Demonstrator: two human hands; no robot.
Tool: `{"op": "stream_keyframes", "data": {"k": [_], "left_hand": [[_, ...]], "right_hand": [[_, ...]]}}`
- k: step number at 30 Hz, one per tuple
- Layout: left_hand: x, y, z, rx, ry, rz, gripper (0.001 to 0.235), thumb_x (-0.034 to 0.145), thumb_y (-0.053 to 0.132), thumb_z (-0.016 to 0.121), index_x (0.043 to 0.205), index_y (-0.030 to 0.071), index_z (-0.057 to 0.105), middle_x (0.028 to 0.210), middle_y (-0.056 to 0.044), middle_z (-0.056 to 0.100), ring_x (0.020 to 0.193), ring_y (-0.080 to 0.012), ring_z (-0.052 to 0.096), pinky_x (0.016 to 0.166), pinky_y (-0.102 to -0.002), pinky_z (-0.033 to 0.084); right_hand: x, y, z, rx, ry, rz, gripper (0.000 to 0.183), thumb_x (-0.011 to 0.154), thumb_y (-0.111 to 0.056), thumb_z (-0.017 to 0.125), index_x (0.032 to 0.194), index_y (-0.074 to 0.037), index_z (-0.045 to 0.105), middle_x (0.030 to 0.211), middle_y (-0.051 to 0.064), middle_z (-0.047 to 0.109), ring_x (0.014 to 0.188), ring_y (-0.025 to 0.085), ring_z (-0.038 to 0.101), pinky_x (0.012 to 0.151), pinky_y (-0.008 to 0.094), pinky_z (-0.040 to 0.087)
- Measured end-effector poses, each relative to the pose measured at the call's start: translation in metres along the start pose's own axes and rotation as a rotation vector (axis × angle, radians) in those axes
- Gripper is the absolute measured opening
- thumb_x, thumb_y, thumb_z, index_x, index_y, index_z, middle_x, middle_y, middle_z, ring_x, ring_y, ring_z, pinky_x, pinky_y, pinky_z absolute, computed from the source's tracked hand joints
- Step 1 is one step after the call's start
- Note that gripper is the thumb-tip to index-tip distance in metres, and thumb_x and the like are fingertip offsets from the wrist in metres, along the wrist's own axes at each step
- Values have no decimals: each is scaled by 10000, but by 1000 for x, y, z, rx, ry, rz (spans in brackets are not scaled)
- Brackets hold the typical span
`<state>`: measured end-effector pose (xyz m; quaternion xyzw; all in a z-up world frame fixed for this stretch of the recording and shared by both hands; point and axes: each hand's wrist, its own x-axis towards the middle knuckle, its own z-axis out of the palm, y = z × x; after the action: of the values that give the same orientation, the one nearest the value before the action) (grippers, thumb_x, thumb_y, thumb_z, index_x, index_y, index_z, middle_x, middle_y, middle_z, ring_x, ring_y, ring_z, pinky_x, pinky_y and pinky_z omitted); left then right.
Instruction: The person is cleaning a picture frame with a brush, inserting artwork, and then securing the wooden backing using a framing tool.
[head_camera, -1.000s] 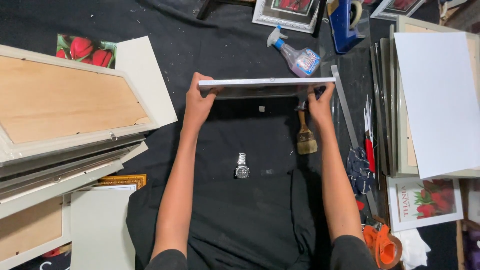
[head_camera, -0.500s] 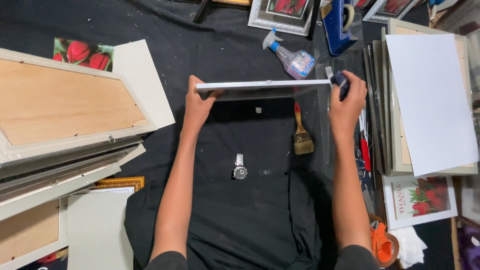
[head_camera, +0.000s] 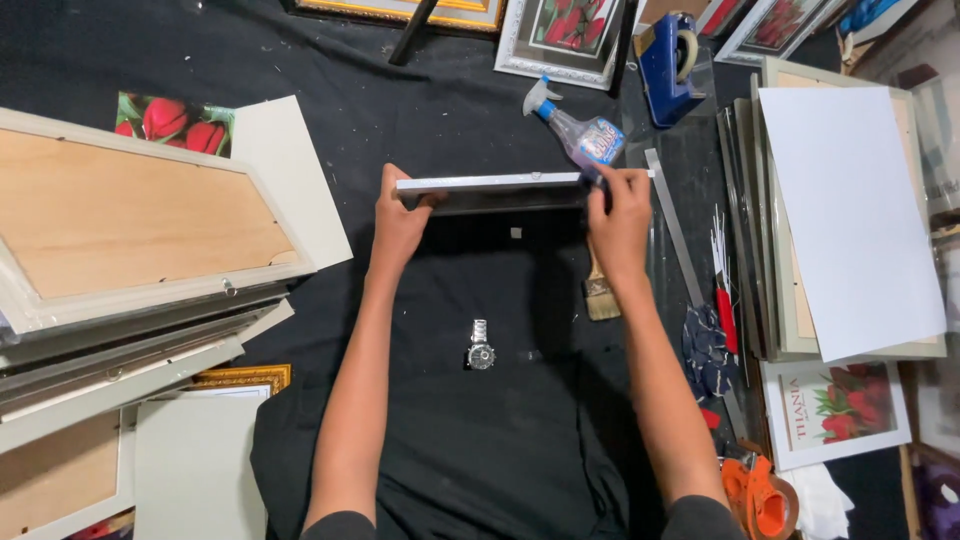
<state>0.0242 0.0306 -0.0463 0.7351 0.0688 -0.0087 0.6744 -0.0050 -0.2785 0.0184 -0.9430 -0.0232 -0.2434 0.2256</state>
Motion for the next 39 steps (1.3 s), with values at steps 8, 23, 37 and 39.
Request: {"op": "stream_keyframes", "data": {"k": [8,23,37,39], "left_hand": [[0,4,2,3,14,-27,422,906,255,837,979,107,448,965,-173,680,1003,-320,653,872,-472,471],[18,-41,2,111,-9,97,292,968,160,707,978,85,424,866,-285,601,938,-471,626,738,-458,459],[3,-5,5,-22,15,13,439,916,306,840,952,124,442,898,-115,651,921,-257,638,818,-442,472],[1,-2,6,-13,23,19,460,900,305,854,954,111,441,898,-137,655,942,-284,650,822,-460,466]], "right_hand": [[9,16,2,-44,128,88,272,914,44,660,1176,-12,702,1062,113,534,1010,398,636,868,458,554],[-12,-188,92,107,-77,-281,366,860,19,675,1208,-88,638,1042,48,525,938,286,601,863,395,549],[14,-8,-18,0,172,-109,346,878,65,640,1180,-97,686,1064,90,502,1023,346,561,939,457,465],[22,20,-32,-65,292,5,320,929,116,627,1189,-65,669,1089,60,474,1007,310,551,956,466,465]]}}
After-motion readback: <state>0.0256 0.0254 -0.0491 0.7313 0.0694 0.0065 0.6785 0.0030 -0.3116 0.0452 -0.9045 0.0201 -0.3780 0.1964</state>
